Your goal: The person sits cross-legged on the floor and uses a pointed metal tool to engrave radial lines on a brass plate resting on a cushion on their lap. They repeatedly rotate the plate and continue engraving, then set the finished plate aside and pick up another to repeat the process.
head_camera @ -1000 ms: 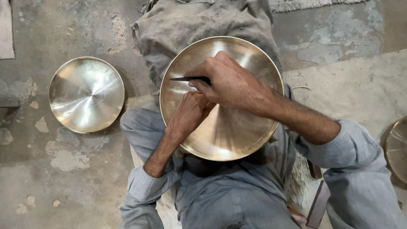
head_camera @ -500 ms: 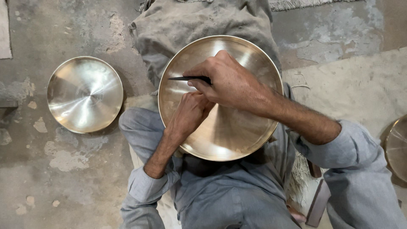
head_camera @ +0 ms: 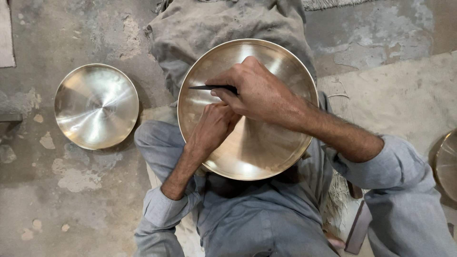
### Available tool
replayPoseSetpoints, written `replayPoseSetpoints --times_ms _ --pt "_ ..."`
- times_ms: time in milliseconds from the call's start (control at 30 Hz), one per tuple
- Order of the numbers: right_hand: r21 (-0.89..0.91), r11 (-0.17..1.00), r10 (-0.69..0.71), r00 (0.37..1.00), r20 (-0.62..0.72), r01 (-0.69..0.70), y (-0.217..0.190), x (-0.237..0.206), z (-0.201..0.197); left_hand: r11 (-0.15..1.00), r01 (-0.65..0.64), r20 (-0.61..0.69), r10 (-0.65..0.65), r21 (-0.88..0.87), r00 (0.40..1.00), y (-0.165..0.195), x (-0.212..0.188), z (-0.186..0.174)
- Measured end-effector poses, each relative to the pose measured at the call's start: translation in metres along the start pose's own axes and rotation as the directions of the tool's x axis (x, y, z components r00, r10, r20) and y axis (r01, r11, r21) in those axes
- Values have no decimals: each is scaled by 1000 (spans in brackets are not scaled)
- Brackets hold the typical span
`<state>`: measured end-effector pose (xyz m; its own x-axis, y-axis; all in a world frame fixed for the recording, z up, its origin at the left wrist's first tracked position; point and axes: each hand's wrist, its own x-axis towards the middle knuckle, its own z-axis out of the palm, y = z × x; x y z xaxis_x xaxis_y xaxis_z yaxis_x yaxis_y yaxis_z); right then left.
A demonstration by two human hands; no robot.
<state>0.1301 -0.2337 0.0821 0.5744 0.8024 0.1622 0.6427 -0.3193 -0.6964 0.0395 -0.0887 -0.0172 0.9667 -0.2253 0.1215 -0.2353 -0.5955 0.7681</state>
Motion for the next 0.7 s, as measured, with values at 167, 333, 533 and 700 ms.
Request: replayPoseSetpoints --times_ms 167,333,533,700 --pt "5 1000 4 1000 -6 -4 3 -3 -3 998 -60 -30 61 29 998 2 3 0" --pt "5 1000 -2 1000 -10 2 4 -4 -3 999 -30 -5 31 42 1000 3 4 -1" --pt "1 999 -49 998 -32 49 7 -3 -2 998 -48 -32 49 44 998 3 3 -2" --pt "4 1000 -31 999 -36 31 7 -7 -2 998 -44 -17 44 49 999 3 3 -1"
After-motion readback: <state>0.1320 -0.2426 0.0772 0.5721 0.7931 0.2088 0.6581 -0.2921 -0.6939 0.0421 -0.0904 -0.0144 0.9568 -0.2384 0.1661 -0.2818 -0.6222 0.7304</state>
